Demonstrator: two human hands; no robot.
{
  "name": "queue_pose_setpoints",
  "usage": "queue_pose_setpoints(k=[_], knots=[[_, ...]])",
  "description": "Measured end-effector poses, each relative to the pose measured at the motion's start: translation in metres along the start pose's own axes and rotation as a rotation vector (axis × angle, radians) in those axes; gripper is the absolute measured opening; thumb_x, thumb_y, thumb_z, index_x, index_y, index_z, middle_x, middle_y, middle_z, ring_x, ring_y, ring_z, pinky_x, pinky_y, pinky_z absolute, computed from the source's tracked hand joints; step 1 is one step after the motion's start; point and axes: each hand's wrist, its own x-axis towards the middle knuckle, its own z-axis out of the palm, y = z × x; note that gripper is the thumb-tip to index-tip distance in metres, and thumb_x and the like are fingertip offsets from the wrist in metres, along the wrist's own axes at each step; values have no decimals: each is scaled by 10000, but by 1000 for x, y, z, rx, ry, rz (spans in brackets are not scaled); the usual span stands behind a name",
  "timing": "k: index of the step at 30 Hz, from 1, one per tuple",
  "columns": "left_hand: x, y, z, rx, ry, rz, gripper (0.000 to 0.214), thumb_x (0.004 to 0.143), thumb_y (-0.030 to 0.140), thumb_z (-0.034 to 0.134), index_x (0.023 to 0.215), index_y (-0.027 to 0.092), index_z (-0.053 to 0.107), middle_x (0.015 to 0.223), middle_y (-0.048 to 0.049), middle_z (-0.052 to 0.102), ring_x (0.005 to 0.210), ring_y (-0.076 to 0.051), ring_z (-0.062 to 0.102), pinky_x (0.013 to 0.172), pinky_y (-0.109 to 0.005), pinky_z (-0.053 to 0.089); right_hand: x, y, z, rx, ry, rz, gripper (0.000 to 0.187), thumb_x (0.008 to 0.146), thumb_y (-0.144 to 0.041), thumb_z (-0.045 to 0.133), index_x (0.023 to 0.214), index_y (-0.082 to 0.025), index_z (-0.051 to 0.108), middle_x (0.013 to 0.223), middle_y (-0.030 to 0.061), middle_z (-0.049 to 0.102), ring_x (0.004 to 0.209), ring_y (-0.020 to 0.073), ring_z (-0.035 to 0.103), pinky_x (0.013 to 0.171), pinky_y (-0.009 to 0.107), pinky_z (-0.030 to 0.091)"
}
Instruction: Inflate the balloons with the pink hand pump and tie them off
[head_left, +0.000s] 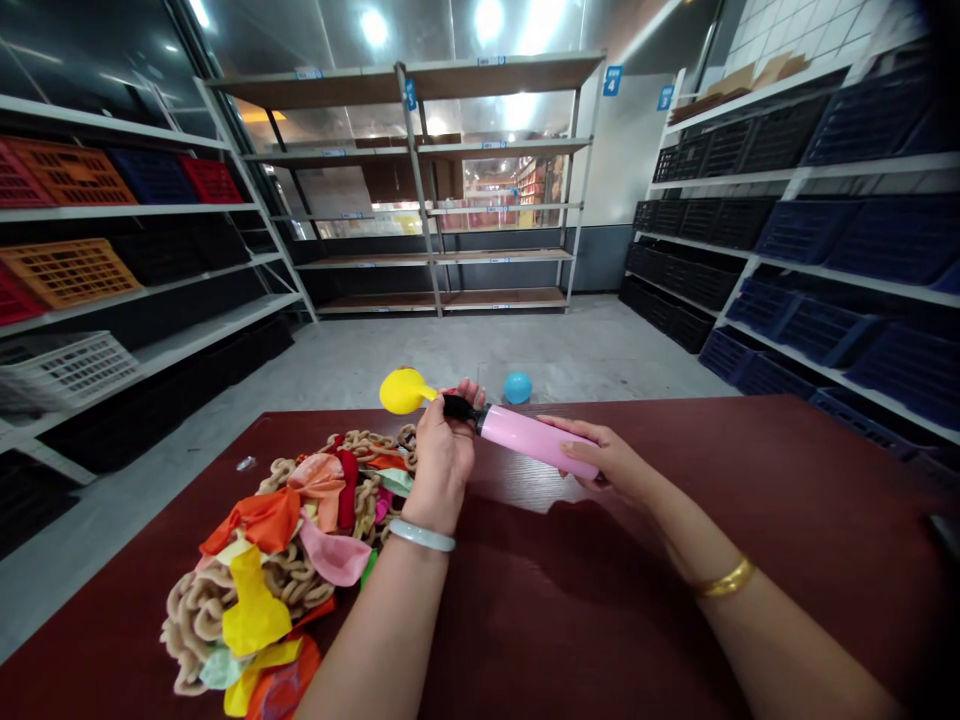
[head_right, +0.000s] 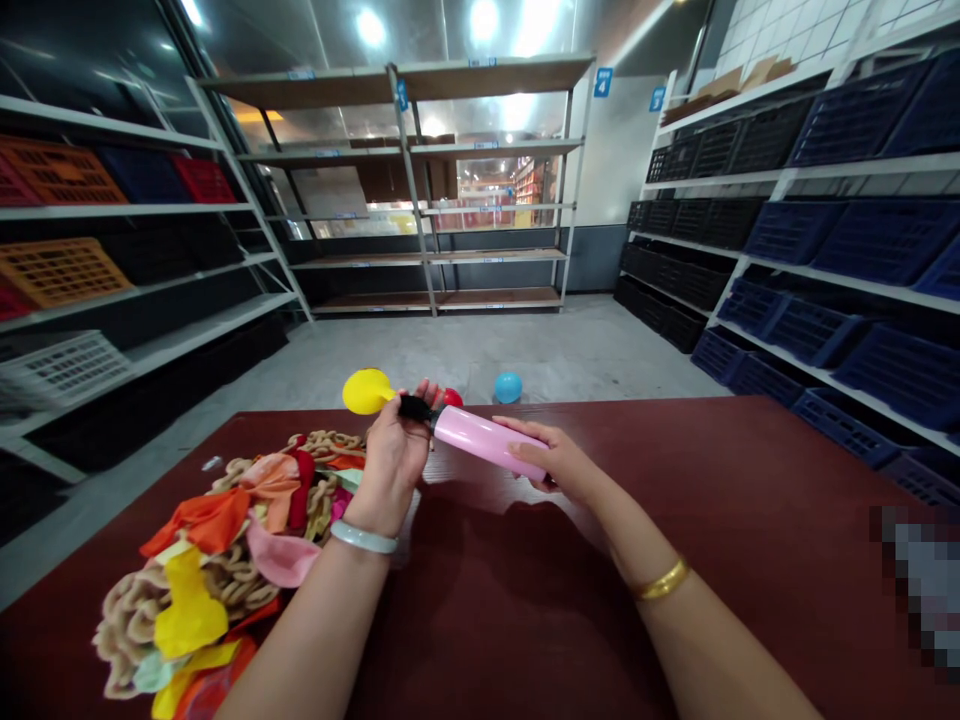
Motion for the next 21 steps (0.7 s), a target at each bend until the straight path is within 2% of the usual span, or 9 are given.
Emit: queue_pose_setpoints(k=[4, 8, 13, 17, 21], knots=[[4, 8, -3, 2, -11, -15, 96, 902, 140, 478, 917, 147, 573, 963, -143, 724, 978, -241, 709, 933, -440, 526, 2, 4, 0, 71, -26, 5, 661, 851, -428, 647, 1458, -242, 466, 651, 18, 643, 381, 49, 362, 351, 160, 191], [5, 14, -5, -16, -115, -59, 185, 885, 149, 521, 1040, 164, 621, 1088, -124, 716, 1094, -239, 665, 975, -444, 505, 2, 4, -1, 123, -36, -27, 647, 863, -409, 644, 1461, -244, 460, 669, 27, 650, 392, 48, 353, 355, 161, 193], [4, 18, -6, -61, -192, -121, 107, 908, 183, 521, 879, 186, 624, 1143, -94, 711, 1196, -241, 605, 1007, -498, 476, 2, 2, 0, 164, -12, -51, 668, 862, -403, 649, 1465, -197, 451, 659, 36, 644, 377, 45, 342, 346, 167, 177], [3, 19, -6, -7, -266, -143, 155, 934, 270, 532, 1003, 210, 658, 1232, -83, 675, 1231, -218, 575, 1008, -452, 478, 1, 1, 0, 241, -16, -90, 663, 873, -407, 624, 1463, -163, 444, 672, 38, 635, 362, 41, 338, 330, 171, 170], [5, 20, -9, 81, -259, -51, 222, 928, 368, 565, 1064, 216, 654, 1261, -98, 657, 1267, -236, 543, 987, -467, 490, 1, 0, 0, 319, -95, -87, 605, 897, -419, 580, 1433, -164, 466, 701, 45, 638, 361, 30, 328, 330, 157, 161]])
